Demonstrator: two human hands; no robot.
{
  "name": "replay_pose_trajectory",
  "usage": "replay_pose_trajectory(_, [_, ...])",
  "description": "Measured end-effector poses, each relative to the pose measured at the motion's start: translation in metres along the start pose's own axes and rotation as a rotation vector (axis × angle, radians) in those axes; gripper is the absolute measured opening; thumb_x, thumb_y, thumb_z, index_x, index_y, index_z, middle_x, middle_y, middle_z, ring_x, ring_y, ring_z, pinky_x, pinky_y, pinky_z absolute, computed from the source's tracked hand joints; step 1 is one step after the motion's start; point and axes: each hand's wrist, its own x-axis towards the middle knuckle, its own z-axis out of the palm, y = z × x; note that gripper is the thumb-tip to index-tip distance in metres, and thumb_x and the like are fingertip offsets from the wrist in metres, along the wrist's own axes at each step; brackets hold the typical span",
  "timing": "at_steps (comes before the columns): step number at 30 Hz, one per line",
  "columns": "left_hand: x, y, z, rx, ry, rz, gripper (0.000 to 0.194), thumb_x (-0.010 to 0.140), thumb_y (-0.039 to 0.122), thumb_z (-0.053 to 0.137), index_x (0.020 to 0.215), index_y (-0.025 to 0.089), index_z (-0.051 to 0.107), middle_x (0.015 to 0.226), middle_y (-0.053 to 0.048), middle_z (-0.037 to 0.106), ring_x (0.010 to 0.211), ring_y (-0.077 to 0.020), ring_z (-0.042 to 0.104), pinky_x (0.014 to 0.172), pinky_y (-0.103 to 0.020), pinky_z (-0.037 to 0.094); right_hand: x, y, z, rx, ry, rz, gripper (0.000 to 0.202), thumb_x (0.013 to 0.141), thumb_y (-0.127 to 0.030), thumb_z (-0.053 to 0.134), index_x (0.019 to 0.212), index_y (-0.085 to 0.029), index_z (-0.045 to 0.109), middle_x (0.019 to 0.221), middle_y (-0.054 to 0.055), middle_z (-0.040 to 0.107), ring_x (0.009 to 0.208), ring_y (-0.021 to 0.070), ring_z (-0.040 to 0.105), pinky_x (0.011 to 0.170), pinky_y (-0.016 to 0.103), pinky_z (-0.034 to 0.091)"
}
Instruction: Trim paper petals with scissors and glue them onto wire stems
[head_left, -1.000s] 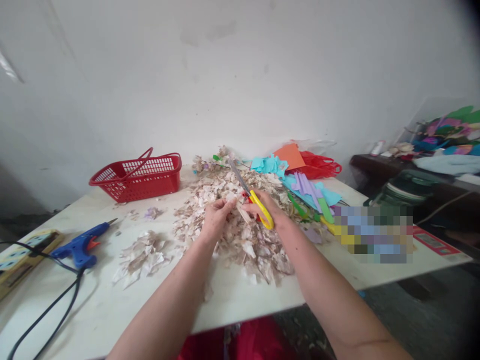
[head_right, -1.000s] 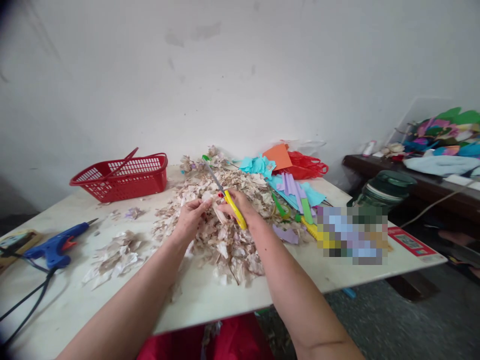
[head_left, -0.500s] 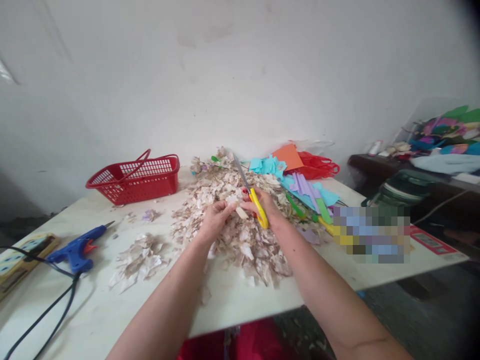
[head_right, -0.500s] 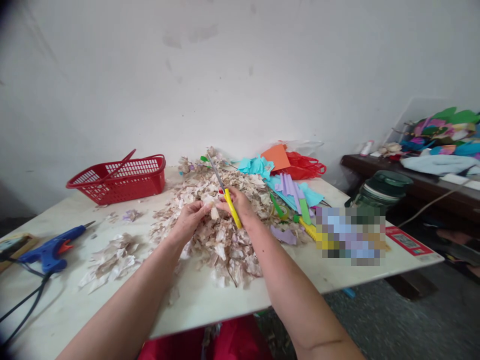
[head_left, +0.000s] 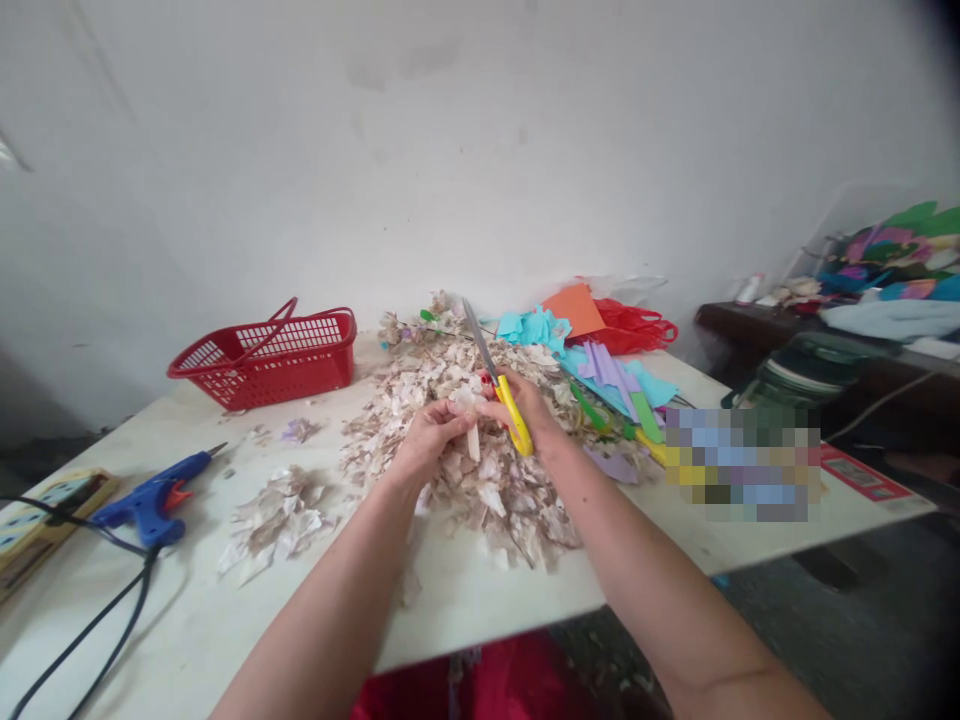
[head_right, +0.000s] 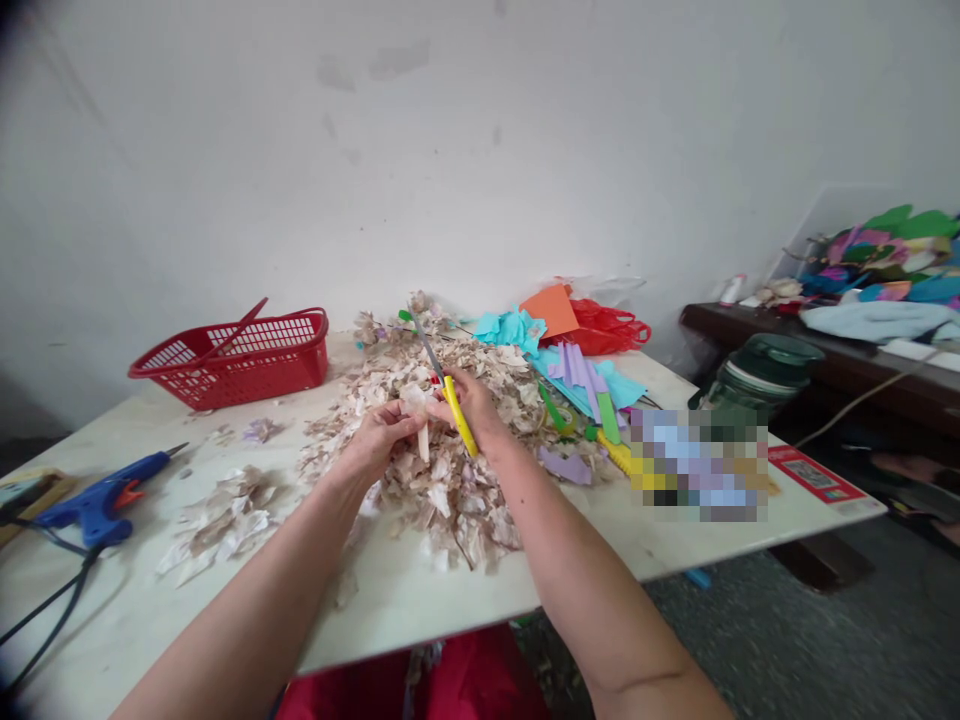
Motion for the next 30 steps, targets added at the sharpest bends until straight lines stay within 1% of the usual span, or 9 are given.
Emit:
replay_pose_trajectory(3, [0.001,-0.002,-0.004,0.018,0.003,-0.011,0.031,0.054,0.034,0.074,0.063,0.015,0.051,0.049,0.005,0.051,0.038,-0.0051,0.042,0.038,-0.018,0.023,-0.002,0.001,0.0,0.022,-0.008,0.016,0.048,0.052,-0.023,0.07,0.097,-0.02,0.054,0.071,-0.003,0.05,0.049,0.0045,0.042,0.037,0.015,0.03])
replay_pose_trajectory(7, [0.003,-0.003,-0.009,0.086,-0.016,-0.038,0.029,0.057,0.035,0.072,0.065,0.014,0.054,0.047,0.005,0.049,0.037,-0.0047,0.038,0.037,-0.018,0.02,-0.004,0.0,0.001,0.023,-0.051,0.02,0.05,0.048,-0.023,0.072,0.095,-0.02,0.055,0.075,-0.002,0.052,0.054,0.007,0.046,0.039,0.016,0.034])
replay_pose_trajectory(11, [0.001,-0.001,-0.006,0.079,-0.031,-0.038,0.029,0.055,0.035,0.073,0.06,0.014,0.054,0.045,0.005,0.049,0.036,-0.0043,0.036,0.037,-0.019,0.021,-0.004,0.001,0.002,-0.001,-0.044,0.026,0.045,0.049,-0.021,0.071,0.092,-0.02,0.056,0.067,-0.005,0.049,0.046,0.0047,0.041,0.036,0.016,0.03])
replay_pose_trajectory(14, [-0.001,0.002,-0.003,0.1,0.005,-0.028,0.03,0.052,0.036,0.075,0.057,0.014,0.055,0.043,0.004,0.049,0.035,-0.0043,0.035,0.036,-0.019,0.021,-0.003,0.003,0.003,-0.012,-0.021,0.031,0.044,0.051,-0.021,0.069,0.093,-0.019,0.056,0.063,-0.007,0.045,0.04,0.0031,0.037,0.034,0.017,0.029])
replay_pose_trajectory(19, [-0.004,0.006,0.004,0.182,0.094,0.034,0.029,0.051,0.037,0.074,0.055,0.014,0.056,0.041,0.005,0.048,0.035,-0.0043,0.035,0.036,-0.019,0.022,-0.003,0.003,0.004,0.015,0.029,0.059,0.046,0.051,-0.021,0.066,0.096,-0.019,0.054,0.062,-0.008,0.045,0.037,0.0035,0.037,0.035,0.019,0.029])
replay_pose_trajectory(24, [-0.009,0.014,0.016,0.269,0.222,0.111,0.026,0.049,0.034,0.073,0.054,0.014,0.057,0.045,0.004,0.052,0.038,-0.0054,0.038,0.038,-0.018,0.026,-0.002,0.005,0.004,0.106,0.02,0.082,0.048,0.051,-0.021,0.066,0.097,-0.018,0.051,0.055,-0.008,0.047,0.038,0.0055,0.038,0.038,0.019,0.03])
replay_pose_trajectory(30, [-0.014,0.024,0.026,0.267,0.28,0.15,0.024,0.048,0.032,0.073,0.052,0.013,0.059,0.044,0.003,0.051,0.041,-0.0065,0.04,0.04,-0.019,0.03,-0.002,0.006,0.005,0.244,0.005,0.137,0.047,0.052,-0.02,0.064,0.097,-0.02,0.048,0.049,-0.01,0.045,0.038,0.0057,0.036,0.039,0.019,0.029])
